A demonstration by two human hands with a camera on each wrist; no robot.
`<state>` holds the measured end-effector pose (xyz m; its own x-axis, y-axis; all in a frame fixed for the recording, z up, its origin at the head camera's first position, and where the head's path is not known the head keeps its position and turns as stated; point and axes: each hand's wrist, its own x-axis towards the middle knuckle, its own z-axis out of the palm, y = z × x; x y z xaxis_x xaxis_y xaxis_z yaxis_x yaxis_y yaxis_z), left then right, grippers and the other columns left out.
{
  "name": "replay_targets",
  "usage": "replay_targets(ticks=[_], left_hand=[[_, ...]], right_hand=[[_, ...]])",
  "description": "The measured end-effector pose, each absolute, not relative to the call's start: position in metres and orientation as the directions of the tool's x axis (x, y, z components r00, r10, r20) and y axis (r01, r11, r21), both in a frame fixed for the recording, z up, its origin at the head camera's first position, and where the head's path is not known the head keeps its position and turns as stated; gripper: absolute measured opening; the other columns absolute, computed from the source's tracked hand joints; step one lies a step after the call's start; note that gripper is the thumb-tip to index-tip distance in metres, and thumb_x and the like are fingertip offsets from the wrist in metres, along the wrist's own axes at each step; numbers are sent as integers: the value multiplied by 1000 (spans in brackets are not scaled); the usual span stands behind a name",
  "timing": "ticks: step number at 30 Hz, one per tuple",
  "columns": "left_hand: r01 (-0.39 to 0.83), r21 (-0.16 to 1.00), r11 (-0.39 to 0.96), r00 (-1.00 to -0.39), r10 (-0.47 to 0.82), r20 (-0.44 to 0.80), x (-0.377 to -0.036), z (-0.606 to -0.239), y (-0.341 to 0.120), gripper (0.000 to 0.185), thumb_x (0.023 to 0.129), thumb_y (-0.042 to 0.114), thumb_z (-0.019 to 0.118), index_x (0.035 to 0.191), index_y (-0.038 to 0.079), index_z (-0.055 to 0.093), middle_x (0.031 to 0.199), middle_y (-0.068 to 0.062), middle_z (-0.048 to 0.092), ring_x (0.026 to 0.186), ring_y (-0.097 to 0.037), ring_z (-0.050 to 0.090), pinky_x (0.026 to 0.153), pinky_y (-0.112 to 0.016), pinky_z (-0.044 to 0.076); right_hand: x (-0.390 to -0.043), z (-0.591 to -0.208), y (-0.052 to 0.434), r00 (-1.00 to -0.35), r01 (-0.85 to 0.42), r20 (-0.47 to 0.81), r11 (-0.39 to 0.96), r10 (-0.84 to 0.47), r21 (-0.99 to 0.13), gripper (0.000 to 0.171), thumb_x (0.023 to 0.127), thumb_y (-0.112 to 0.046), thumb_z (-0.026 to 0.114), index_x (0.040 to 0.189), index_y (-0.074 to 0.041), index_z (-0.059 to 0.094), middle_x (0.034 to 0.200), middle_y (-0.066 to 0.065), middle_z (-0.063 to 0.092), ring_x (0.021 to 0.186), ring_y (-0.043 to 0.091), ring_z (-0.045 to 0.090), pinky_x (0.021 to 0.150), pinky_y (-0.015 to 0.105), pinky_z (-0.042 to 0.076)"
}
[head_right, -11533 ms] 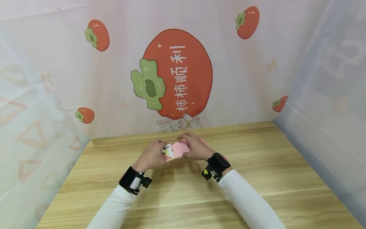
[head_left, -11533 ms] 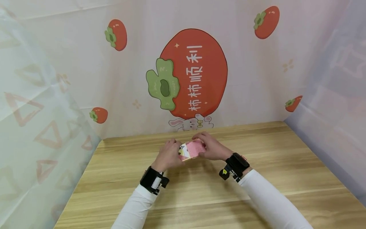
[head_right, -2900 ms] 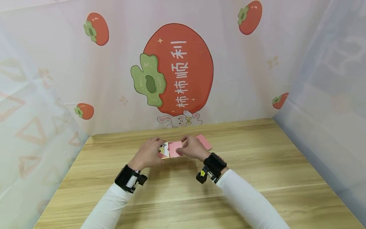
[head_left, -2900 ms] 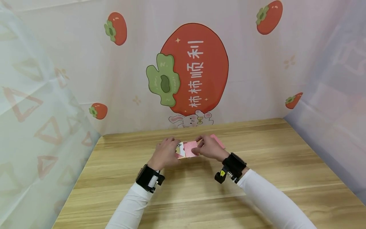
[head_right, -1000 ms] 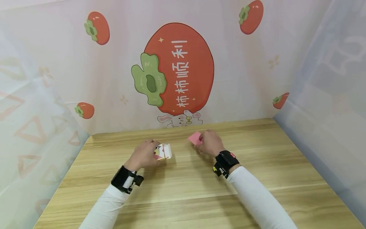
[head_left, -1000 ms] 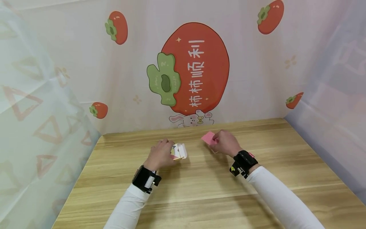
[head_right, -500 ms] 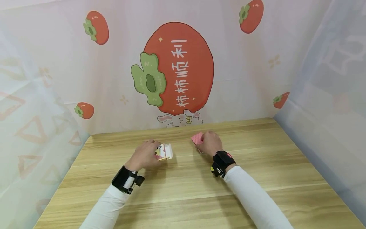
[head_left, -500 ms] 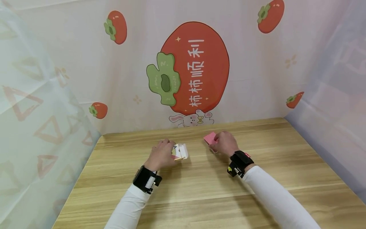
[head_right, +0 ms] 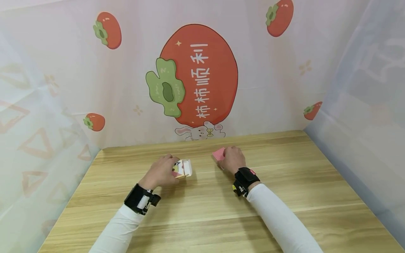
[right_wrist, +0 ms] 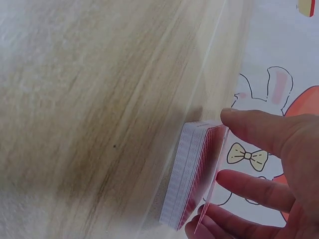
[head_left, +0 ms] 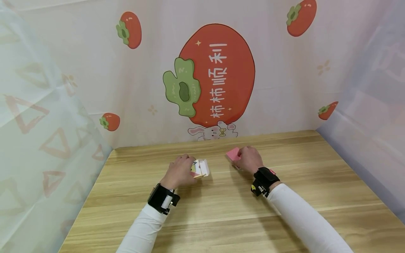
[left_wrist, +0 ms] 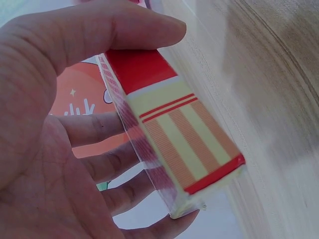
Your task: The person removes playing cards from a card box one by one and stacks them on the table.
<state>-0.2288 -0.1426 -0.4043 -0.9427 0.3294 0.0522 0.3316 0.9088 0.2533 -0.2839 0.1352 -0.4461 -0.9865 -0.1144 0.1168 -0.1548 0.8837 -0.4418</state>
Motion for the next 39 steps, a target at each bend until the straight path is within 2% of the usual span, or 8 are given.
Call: replay_targets(ticks=[23, 39], left_hand=[[337, 272, 901, -940, 336, 53, -228, -405, -143, 65, 65, 18, 87, 125, 5, 65, 112, -10, 61, 101, -29, 54, 82, -57, 47], [342, 271, 900, -939, 341, 50, -228, -406, -144, 68, 64, 19, 88, 126, 4, 64, 114, -11, 62, 104, -30, 55, 82, -57, 48]], right_hand=[[-288, -449, 135, -989, -143, 101, 891, -110, -431, 35, 77, -29, 87, 92, 1, 74, 86, 12, 65, 79, 28, 57, 71, 41, 47], [-290, -450, 134, -991, -132, 69, 897, -114, -422, 35, 78, -28, 87, 93, 1, 73, 88, 13, 66, 80, 29, 57, 73, 43, 49]])
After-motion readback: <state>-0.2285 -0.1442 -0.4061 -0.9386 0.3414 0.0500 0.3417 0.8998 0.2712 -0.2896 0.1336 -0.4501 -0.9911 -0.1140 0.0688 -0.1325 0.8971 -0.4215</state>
